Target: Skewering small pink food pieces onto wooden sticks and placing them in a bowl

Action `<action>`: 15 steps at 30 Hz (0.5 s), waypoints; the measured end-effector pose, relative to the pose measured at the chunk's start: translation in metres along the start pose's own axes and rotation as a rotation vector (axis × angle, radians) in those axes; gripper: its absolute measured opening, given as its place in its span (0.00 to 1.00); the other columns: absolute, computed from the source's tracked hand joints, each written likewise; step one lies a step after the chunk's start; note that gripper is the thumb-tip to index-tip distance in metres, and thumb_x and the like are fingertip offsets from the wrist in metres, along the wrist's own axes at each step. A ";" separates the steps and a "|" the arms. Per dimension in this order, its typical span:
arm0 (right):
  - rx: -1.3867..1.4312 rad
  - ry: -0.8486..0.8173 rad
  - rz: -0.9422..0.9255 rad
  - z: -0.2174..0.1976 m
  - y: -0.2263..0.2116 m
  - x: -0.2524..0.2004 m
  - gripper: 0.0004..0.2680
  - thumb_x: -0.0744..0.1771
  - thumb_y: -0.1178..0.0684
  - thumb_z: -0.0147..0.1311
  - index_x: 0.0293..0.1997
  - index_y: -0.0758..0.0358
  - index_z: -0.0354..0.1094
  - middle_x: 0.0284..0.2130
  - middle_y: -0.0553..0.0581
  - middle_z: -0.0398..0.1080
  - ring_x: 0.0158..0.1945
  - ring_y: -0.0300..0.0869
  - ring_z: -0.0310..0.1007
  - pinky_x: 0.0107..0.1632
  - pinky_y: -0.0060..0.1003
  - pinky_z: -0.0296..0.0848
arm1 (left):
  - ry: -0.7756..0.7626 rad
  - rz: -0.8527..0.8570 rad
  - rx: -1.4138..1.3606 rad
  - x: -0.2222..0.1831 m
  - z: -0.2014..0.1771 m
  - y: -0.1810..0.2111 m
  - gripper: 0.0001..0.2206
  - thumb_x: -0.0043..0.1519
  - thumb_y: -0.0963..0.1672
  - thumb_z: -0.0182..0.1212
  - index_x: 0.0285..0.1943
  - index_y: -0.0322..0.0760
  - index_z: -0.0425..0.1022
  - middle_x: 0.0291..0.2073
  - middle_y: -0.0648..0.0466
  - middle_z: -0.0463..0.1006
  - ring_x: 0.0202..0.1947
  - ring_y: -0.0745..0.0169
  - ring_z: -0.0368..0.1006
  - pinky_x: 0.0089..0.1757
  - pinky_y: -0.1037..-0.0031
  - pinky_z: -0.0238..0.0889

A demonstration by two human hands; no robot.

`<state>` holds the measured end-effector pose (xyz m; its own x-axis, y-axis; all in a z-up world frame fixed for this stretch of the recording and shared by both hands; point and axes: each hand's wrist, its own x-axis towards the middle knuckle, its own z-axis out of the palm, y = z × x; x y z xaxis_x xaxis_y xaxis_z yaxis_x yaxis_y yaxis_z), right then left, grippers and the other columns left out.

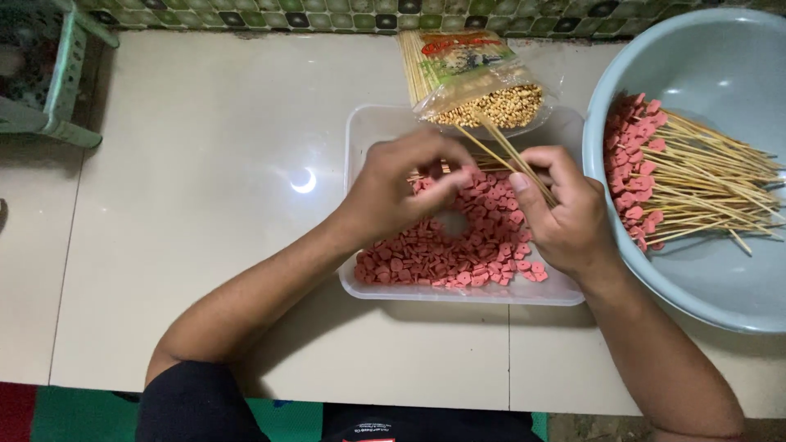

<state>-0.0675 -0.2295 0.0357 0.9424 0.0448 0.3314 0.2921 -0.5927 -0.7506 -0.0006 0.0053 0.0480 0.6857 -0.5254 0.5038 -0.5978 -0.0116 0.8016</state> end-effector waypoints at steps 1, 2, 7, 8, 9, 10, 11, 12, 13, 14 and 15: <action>0.001 -0.004 -0.004 0.001 0.004 -0.002 0.06 0.72 0.58 0.53 0.54 0.60 0.72 0.19 0.59 0.70 0.24 0.46 0.69 0.32 0.40 0.70 | 0.005 -0.001 0.002 0.000 0.001 -0.004 0.05 0.66 0.43 0.66 0.49 0.44 0.78 0.39 0.52 0.81 0.36 0.58 0.77 0.40 0.68 0.71; 0.040 0.020 -0.028 0.003 0.008 -0.004 0.05 0.72 0.59 0.53 0.52 0.63 0.71 0.18 0.58 0.69 0.22 0.44 0.66 0.30 0.37 0.68 | 0.142 0.003 -0.011 -0.001 0.001 -0.007 0.05 0.65 0.43 0.68 0.48 0.44 0.79 0.37 0.56 0.81 0.33 0.63 0.75 0.38 0.72 0.71; 0.102 0.042 -0.066 0.007 0.017 -0.006 0.03 0.71 0.61 0.54 0.49 0.68 0.70 0.16 0.59 0.67 0.19 0.41 0.62 0.27 0.34 0.65 | 0.370 -0.026 -0.097 -0.003 -0.001 -0.008 0.06 0.64 0.42 0.69 0.48 0.41 0.79 0.33 0.56 0.80 0.27 0.69 0.69 0.33 0.77 0.67; 0.085 0.047 -0.081 0.007 0.020 -0.007 0.03 0.71 0.61 0.54 0.49 0.67 0.71 0.16 0.59 0.67 0.19 0.42 0.62 0.27 0.34 0.64 | 0.390 -0.024 -0.105 -0.003 -0.001 -0.008 0.05 0.64 0.42 0.68 0.47 0.40 0.79 0.33 0.55 0.80 0.26 0.69 0.68 0.32 0.76 0.66; 0.068 0.053 -0.097 0.008 0.024 -0.008 0.03 0.71 0.62 0.55 0.49 0.67 0.72 0.15 0.60 0.66 0.19 0.42 0.63 0.26 0.35 0.64 | 0.410 -0.023 -0.113 -0.002 -0.001 -0.007 0.05 0.65 0.42 0.67 0.47 0.39 0.78 0.33 0.54 0.80 0.25 0.69 0.67 0.31 0.76 0.65; 0.068 0.052 -0.097 0.007 0.020 -0.007 0.03 0.71 0.62 0.55 0.49 0.67 0.72 0.15 0.60 0.66 0.19 0.42 0.63 0.26 0.35 0.64 | 0.411 -0.023 -0.112 -0.002 -0.001 -0.007 0.05 0.65 0.42 0.67 0.47 0.39 0.78 0.33 0.54 0.80 0.25 0.69 0.67 0.31 0.76 0.65; 0.053 0.042 -0.097 0.007 0.017 -0.005 0.03 0.71 0.62 0.55 0.48 0.66 0.72 0.15 0.59 0.66 0.18 0.43 0.64 0.26 0.34 0.64 | 0.420 -0.024 -0.119 -0.002 -0.002 -0.006 0.05 0.65 0.42 0.67 0.47 0.39 0.78 0.33 0.54 0.80 0.25 0.70 0.67 0.31 0.77 0.64; 0.038 0.031 -0.097 0.006 0.014 -0.004 0.03 0.70 0.61 0.56 0.48 0.65 0.72 0.14 0.58 0.66 0.18 0.44 0.65 0.26 0.33 0.64 | 0.429 -0.026 -0.126 -0.002 -0.002 -0.006 0.05 0.65 0.41 0.67 0.47 0.39 0.78 0.33 0.55 0.80 0.26 0.71 0.66 0.30 0.78 0.63; 0.038 0.031 -0.096 0.006 0.014 -0.004 0.03 0.70 0.61 0.56 0.48 0.65 0.72 0.14 0.58 0.66 0.18 0.44 0.65 0.26 0.33 0.64 | 0.429 -0.026 -0.126 -0.002 -0.002 -0.006 0.05 0.65 0.41 0.67 0.47 0.39 0.78 0.33 0.55 0.80 0.26 0.71 0.66 0.30 0.78 0.63; 0.039 0.029 -0.099 0.006 0.013 -0.004 0.03 0.71 0.62 0.56 0.48 0.65 0.72 0.14 0.58 0.66 0.18 0.44 0.65 0.26 0.34 0.64 | 0.430 -0.011 -0.130 -0.002 -0.001 -0.006 0.05 0.65 0.41 0.67 0.47 0.38 0.77 0.33 0.54 0.80 0.26 0.71 0.66 0.31 0.77 0.64; 0.040 0.028 -0.102 0.006 0.013 -0.004 0.03 0.71 0.62 0.55 0.48 0.65 0.72 0.14 0.59 0.66 0.18 0.45 0.65 0.26 0.34 0.64 | 0.431 0.005 -0.135 -0.002 -0.001 -0.006 0.04 0.66 0.41 0.66 0.47 0.38 0.77 0.34 0.54 0.80 0.27 0.71 0.66 0.32 0.76 0.64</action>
<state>-0.0663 -0.2326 0.0209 0.9028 0.0805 0.4225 0.3929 -0.5538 -0.7341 0.0020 0.0072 0.0421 0.8107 -0.1222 0.5726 -0.5614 0.1157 0.8194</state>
